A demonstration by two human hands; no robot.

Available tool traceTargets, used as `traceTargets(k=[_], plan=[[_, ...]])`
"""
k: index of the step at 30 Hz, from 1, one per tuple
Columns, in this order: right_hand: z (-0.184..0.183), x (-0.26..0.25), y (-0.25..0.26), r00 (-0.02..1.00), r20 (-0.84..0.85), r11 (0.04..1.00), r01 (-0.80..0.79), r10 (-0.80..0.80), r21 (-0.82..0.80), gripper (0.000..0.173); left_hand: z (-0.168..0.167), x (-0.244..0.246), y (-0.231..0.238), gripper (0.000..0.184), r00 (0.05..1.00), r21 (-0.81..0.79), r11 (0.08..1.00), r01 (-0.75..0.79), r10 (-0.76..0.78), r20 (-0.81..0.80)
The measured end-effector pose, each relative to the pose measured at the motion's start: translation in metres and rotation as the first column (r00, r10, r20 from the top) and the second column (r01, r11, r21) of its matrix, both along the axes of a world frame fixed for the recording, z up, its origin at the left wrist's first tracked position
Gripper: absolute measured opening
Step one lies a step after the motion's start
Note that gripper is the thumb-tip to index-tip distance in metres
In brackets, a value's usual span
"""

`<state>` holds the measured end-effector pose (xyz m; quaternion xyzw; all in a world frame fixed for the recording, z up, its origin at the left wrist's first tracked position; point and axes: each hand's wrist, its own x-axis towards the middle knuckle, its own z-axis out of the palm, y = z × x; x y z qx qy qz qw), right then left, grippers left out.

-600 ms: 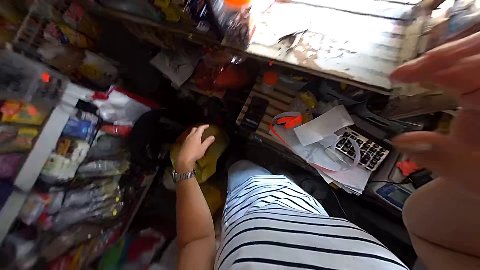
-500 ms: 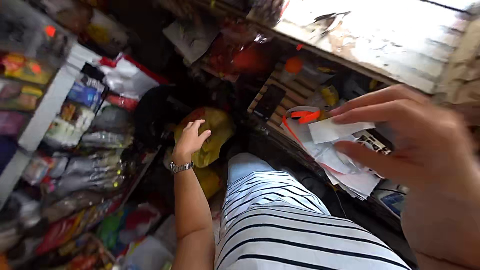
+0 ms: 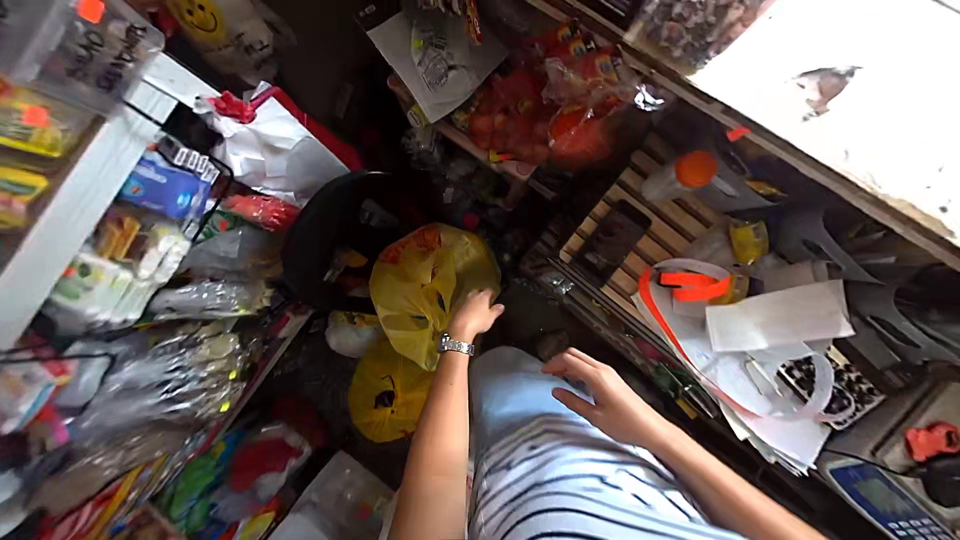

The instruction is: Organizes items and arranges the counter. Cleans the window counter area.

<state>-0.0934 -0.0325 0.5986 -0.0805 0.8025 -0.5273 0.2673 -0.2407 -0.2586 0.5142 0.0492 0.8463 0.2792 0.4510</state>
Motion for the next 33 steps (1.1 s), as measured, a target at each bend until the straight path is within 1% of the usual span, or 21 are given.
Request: traceTargets(k=[2,4,6,8,10,11,13,14,15,16,17,19,20,23,25,27,29,30,32,33], plan=[[-0.010,-0.006,0.005,0.995,-0.010,0.995,0.104,-0.104,0.006,0.032,-0.027,-0.041,0.027,0.046,0.999,0.128,0.991,0.040,-0.043,0.016],[-0.021,0.000,0.014,0.989,0.001,0.988,0.147,-0.147,0.041,0.033,-0.059,-0.073,0.059,0.039,0.998,0.233,0.972,0.032,-0.041,0.036],[-0.035,0.006,0.023,0.984,0.009,0.978,0.174,-0.176,0.112,0.032,-0.108,-0.102,0.095,0.037,0.999,0.238,0.971,0.029,-0.032,0.009],[-0.045,0.017,0.027,0.977,0.026,0.961,0.202,-0.210,0.187,0.030,-0.155,-0.117,0.130,0.038,0.999,0.242,0.970,0.013,-0.005,-0.033],[-0.057,0.025,0.027,0.969,0.018,0.945,0.236,-0.247,0.228,0.028,-0.187,-0.132,0.161,0.048,0.999,0.286,0.958,-0.031,0.042,-0.033],[-0.062,0.029,0.025,0.962,0.031,0.938,0.256,-0.270,0.233,0.027,-0.196,-0.141,0.174,0.052,0.997,0.290,0.954,-0.068,0.072,-0.003],[-0.069,0.034,0.020,0.947,0.075,0.929,0.287,-0.311,0.234,0.026,-0.207,-0.153,0.196,0.051,0.982,0.303,0.935,-0.186,0.170,0.079],[-0.071,0.035,0.016,0.941,0.107,0.927,0.291,-0.322,0.236,0.026,-0.210,-0.156,0.203,0.050,0.978,0.312,0.928,-0.203,0.180,0.102],[-0.072,0.037,0.013,0.933,0.142,0.927,0.292,-0.330,0.237,0.026,-0.208,-0.156,0.207,0.050,0.982,0.339,0.923,-0.180,0.147,0.121],[-0.073,0.038,0.010,0.925,0.180,0.927,0.290,-0.335,0.237,0.025,-0.200,-0.154,0.208,0.046,0.984,0.399,0.905,-0.147,0.092,0.153],[-0.075,0.038,0.007,0.915,0.222,0.930,0.285,-0.336,0.233,0.026,-0.192,-0.152,0.207,0.042,0.979,0.480,0.869,-0.116,0.018,0.203],[-0.084,0.037,0.003,0.897,0.308,0.940,0.256,-0.318,0.225,0.028,-0.179,-0.152,0.199,0.042,0.945,0.570,0.820,-0.055,-0.142,0.296],[-0.088,0.036,0.000,0.888,0.342,0.944,0.242,-0.308,0.224,0.028,-0.184,-0.152,0.197,0.042,0.933,0.591,0.806,-0.029,-0.190,0.305],[-0.104,0.031,-0.009,0.863,0.408,0.950,0.222,-0.297,0.222,0.029,-0.226,-0.149,0.203,0.034,0.947,0.632,0.774,0.031,-0.225,0.229],[-0.111,0.027,-0.017,0.839,0.457,0.952,0.215,-0.294,0.218,0.030,-0.248,-0.149,0.203,0.032,0.956,0.632,0.773,0.056,-0.225,0.190],[-0.117,0.024,-0.024,0.819,0.502,0.958,0.201,-0.279,0.206,0.030,-0.252,-0.151,0.199,0.032,0.959,0.576,0.812,0.096,-0.230,0.165],[-0.123,0.021,-0.028,0.816,0.517,0.964,0.189,-0.260,0.187,0.031,-0.250,-0.155,0.197,0.031,0.967,0.447,0.882,0.148,-0.224,0.123],[-0.125,0.021,-0.030,0.814,0.518,0.964,0.191,-0.262,0.187,0.031,-0.250,-0.156,0.197,0.031,0.979,0.399,0.909,0.120,-0.175,0.104],[-0.123,0.010,-0.036,0.789,0.543,0.956,0.207,-0.288,0.206,0.030,-0.254,-0.160,0.197,0.030,0.998,0.370,0.928,0.045,-0.059,0.025],[-0.117,-0.011,-0.044,0.743,0.593,0.949,0.212,-0.311,0.232,0.030,-0.255,-0.166,0.195,0.027,0.999,0.376,0.926,0.034,-0.022,-0.034]])
